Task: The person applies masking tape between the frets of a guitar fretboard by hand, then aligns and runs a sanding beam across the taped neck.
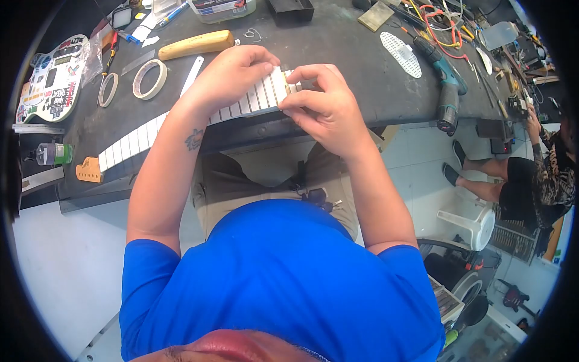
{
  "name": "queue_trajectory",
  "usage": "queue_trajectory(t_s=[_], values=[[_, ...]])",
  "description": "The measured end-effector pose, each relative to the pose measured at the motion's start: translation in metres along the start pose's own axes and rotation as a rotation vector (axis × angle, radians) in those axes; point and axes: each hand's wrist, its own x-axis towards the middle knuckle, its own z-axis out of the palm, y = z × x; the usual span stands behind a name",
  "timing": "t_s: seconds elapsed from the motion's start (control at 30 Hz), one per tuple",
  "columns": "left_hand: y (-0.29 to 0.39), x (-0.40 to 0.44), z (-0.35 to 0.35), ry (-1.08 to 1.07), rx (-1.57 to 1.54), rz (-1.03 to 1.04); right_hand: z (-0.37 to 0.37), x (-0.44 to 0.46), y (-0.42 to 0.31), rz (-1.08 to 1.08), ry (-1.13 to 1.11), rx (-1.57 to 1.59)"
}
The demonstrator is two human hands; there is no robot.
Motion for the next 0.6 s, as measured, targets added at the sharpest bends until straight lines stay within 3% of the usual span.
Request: queue_trajectory(t_s=[0.6], values=[[0.0041, -0.0015, 0.0009, 0.008, -0.006, -0.052, 0.0054, 0.0024, -0.0041, -0.042, 0.021, -0.118]])
